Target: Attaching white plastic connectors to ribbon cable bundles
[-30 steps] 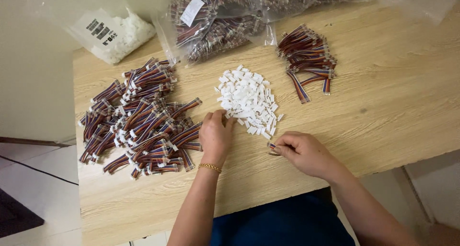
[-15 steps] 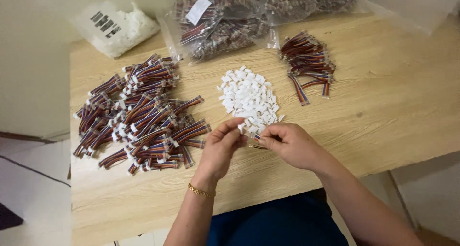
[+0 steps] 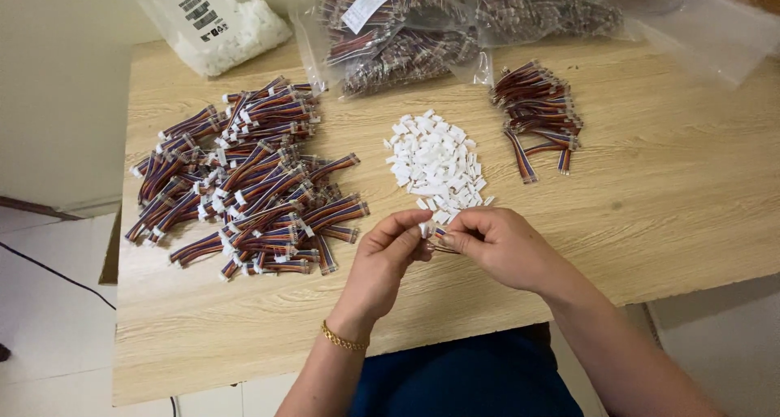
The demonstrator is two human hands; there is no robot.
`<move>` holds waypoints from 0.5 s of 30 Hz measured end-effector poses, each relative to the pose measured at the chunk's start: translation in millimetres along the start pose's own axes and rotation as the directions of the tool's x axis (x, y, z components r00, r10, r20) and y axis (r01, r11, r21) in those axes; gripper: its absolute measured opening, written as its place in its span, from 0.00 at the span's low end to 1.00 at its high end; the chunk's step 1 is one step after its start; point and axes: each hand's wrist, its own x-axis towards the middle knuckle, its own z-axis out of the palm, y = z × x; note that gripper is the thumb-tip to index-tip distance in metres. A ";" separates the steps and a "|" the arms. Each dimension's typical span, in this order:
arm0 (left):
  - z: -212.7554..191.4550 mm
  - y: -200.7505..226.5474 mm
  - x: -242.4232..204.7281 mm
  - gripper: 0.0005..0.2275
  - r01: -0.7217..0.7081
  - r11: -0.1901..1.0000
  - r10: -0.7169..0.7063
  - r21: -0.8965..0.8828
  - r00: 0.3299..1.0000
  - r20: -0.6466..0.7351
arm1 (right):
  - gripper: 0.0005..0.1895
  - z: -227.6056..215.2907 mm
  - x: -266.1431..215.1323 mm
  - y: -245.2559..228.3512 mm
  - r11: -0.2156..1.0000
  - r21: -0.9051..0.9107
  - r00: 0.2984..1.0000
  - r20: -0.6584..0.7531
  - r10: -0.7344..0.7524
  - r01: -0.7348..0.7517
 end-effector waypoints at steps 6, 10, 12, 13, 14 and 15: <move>7.8 17.3 -10.7 0.10 -0.222 0.919 0.225 0.327 0.974 0.029 | 0.07 -2.3 -0.4 -9.5 0.999 -0.034 1.000 -0.004 -0.007 0.007; 16.6 19.5 -16.9 0.11 -0.262 0.899 0.265 0.352 0.963 0.041 | 0.07 -1.0 -1.1 -8.3 1.000 -0.016 1.000 -0.020 -0.016 0.016; 20.6 18.9 -19.2 0.12 -0.288 0.877 0.296 0.384 0.954 0.039 | 0.07 -0.9 -0.4 -4.5 1.000 0.000 1.000 -0.018 0.004 -0.004; 19.9 16.7 -19.5 0.12 -0.288 0.877 0.295 0.385 0.954 0.041 | 0.07 -0.3 -0.2 -1.5 1.000 0.001 1.000 -0.020 0.004 -0.004; 19.2 14.4 -19.7 0.12 -0.296 0.869 0.306 0.396 0.951 0.040 | 0.07 0.4 0.0 1.6 1.000 -0.005 1.000 -0.022 0.001 -0.001; 18.6 12.0 -19.5 0.12 -0.305 0.862 0.316 0.406 0.948 0.039 | 0.08 0.8 0.4 4.8 1.000 -0.013 1.000 -0.024 -0.003 0.002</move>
